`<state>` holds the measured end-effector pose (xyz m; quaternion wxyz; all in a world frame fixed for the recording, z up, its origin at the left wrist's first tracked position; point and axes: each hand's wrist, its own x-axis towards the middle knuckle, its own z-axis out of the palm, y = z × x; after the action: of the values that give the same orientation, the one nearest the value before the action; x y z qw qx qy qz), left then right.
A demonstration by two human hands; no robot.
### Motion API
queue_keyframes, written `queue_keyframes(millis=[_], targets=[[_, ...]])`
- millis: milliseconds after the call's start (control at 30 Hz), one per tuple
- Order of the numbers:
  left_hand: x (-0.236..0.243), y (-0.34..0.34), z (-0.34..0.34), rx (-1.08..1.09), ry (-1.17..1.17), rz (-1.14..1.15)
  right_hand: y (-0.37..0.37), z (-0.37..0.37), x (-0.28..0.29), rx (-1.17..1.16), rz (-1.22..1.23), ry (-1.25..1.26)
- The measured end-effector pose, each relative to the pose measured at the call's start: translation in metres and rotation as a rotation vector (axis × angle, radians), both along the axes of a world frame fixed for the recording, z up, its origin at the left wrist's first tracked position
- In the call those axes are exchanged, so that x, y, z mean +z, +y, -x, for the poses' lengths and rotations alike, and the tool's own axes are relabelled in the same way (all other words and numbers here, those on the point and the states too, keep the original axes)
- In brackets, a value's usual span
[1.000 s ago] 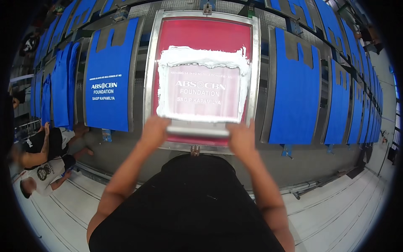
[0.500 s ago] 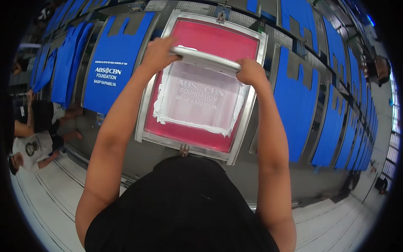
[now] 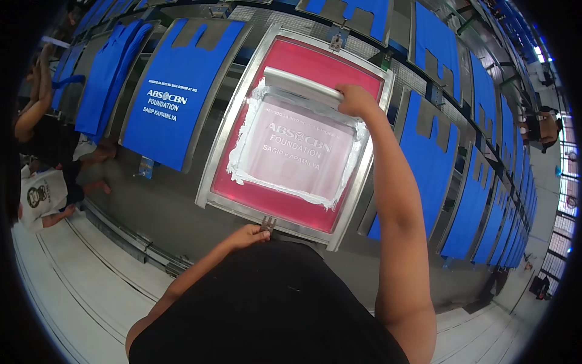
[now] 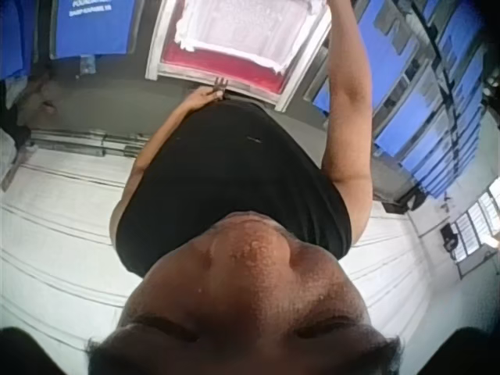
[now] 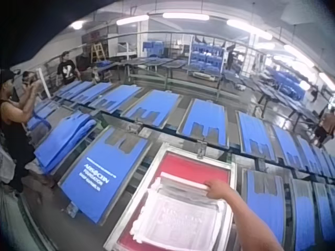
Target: The person uses a squeegee to spread white ink evenly across a screen printing frame. The person repeatedly moves the squeegee back and forth over the mesh to ensure full coverage of the design area.
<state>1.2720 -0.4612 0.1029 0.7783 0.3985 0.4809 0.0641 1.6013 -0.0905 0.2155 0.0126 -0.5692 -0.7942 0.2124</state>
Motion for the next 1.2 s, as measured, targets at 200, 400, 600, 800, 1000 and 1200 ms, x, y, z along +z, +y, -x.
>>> queue_keyframes(millis=[200,400,600,800,1000,1200], targets=[[0.063,0.024,-0.008,-0.111,-0.097,-0.073,-0.013,0.012,0.014,-0.075,-0.045,-0.065],[0.061,0.015,-0.01,-0.039,-0.103,-0.064,-0.15,0.068,0.053,-0.151,0.175,-0.123],[0.054,0.02,-0.02,-0.076,0.024,-0.008,-0.311,0.093,0.029,-0.123,-0.104,0.033],[0.009,0.016,-0.014,-0.215,0.323,-0.128,-0.294,0.049,0.02,-0.184,-0.193,-0.031],[0.053,0.017,-0.017,-0.346,0.592,-0.386,-0.301,-0.019,-0.035,-0.468,-0.014,0.576],[0.106,0.102,0.041,0.358,0.965,-0.842,-0.286,-0.038,-0.074,-0.582,0.047,0.914]])
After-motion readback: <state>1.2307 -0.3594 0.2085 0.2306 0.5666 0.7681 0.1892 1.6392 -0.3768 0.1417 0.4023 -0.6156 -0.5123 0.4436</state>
